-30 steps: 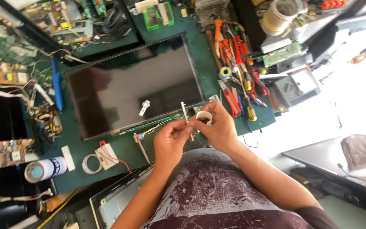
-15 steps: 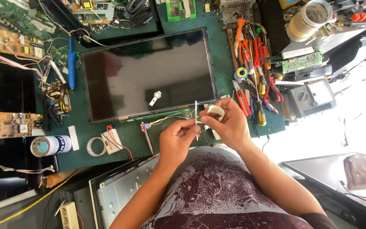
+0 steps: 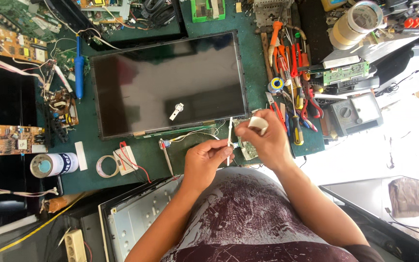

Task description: The person works on a disassembled flat-screen monitor, using white tape to secure a circuit board to the screen's frame. They repeatedly apply tape, cut it with a utility knife, and adjust the board's position.

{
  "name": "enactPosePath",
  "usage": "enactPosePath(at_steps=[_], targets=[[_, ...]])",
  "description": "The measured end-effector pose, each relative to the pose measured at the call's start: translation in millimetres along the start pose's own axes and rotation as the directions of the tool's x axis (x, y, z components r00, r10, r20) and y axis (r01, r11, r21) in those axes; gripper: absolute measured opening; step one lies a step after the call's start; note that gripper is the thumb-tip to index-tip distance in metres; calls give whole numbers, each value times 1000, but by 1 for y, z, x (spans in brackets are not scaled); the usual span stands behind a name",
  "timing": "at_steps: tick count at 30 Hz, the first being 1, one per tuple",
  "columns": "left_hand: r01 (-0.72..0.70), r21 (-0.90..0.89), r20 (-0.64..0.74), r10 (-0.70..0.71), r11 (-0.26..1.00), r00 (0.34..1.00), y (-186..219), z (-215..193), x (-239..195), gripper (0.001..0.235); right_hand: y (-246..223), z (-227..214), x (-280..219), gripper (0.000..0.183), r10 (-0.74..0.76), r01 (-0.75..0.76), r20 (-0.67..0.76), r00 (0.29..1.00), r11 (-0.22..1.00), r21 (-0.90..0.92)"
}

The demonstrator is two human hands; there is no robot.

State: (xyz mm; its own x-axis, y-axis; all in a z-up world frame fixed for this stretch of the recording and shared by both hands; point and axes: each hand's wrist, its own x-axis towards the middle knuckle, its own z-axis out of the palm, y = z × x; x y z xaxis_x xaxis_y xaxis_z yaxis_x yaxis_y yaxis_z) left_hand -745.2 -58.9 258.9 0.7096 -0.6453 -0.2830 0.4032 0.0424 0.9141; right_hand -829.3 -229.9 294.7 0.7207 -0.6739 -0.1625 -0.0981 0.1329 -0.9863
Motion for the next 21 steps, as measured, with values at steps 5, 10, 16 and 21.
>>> enactPosePath(at_steps=[5,10,16,21], targets=[[35,9,20,-36,999,999,3,2,3,27,-1,-41,-1,28,-49,24,-152,987,986,-164],[-38,173,110,19,984,994,7,10,9,26,37,-82,-8,34,0,71,-387,922,983,170],[-144,291,239,74,946,968,15,32,16,23,32,-64,-22,52,87,35,-286,954,917,397],[-220,398,318,91,890,944,19,43,17,22,22,-52,-25,57,48,71,-283,958,915,397]])
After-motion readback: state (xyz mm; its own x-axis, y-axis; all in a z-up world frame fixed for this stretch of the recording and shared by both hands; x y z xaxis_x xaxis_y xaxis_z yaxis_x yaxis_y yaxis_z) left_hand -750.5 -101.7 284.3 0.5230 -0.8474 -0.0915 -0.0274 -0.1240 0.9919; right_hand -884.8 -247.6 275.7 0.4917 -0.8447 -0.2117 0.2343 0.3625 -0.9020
